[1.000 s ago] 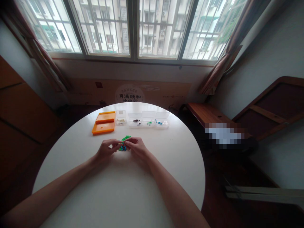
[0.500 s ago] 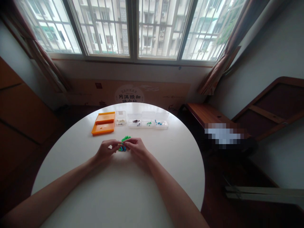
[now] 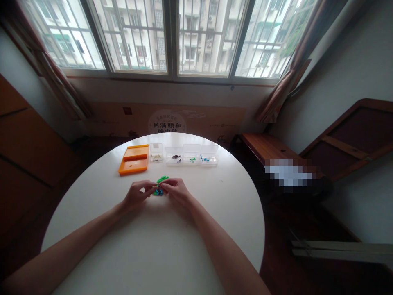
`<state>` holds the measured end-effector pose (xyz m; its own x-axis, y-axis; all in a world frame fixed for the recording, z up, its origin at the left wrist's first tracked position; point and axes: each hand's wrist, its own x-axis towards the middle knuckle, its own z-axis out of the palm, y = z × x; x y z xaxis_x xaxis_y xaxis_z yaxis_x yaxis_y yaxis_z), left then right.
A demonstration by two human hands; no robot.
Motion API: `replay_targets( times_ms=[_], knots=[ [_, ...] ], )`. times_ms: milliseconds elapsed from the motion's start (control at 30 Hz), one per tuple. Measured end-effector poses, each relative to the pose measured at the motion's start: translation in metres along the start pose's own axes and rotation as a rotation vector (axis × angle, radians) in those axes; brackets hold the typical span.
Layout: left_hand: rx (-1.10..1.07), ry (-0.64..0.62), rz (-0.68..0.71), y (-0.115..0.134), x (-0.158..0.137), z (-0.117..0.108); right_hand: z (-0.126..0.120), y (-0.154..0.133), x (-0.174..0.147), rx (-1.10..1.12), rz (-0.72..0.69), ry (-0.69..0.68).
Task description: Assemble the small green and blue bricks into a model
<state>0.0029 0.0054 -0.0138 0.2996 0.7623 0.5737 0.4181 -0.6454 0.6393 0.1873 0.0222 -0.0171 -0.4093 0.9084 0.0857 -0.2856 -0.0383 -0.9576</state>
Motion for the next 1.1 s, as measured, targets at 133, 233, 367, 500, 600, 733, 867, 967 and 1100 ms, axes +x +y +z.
replay_targets(
  times_ms=[133, 233, 367, 500, 600, 733, 867, 967, 1100],
  knots=[
    [0.002, -0.005, 0.002, 0.0003, 0.0002, -0.0002, 0.0000, -0.0007, 0.0000, 0.007, -0.009, -0.005],
    [0.008, -0.014, -0.007, 0.0007, 0.0003, -0.0003, 0.0004, -0.0014, -0.0003, 0.012, -0.005, -0.005],
    [0.010, -0.002, 0.000, 0.0001, 0.0000, -0.0001, 0.0010, -0.0020, -0.0008, 0.014, 0.002, -0.001],
    [0.016, 0.001, 0.017, -0.0007, -0.0009, 0.0003, 0.0011, -0.0029, -0.0014, -0.007, 0.012, -0.002],
    [0.018, -0.001, 0.025, -0.0004, -0.0015, 0.0003, 0.0007, -0.0037, -0.0014, -0.031, 0.021, -0.004],
    [0.002, -0.011, 0.028, 0.0002, -0.0016, -0.0005, 0.0000, -0.0036, -0.0010, -0.049, 0.020, -0.014],
    [0.006, -0.019, 0.040, -0.0009, -0.0019, -0.0007, -0.0002, -0.0022, -0.0002, -0.050, 0.016, -0.009],
    [0.013, -0.020, 0.047, -0.0019, -0.0023, -0.0005, 0.0005, -0.0014, 0.0002, -0.031, 0.013, 0.003],
    [0.006, -0.031, 0.044, -0.0012, -0.0021, -0.0007, 0.0015, -0.0015, 0.0004, -0.019, 0.015, 0.009]
  ],
)
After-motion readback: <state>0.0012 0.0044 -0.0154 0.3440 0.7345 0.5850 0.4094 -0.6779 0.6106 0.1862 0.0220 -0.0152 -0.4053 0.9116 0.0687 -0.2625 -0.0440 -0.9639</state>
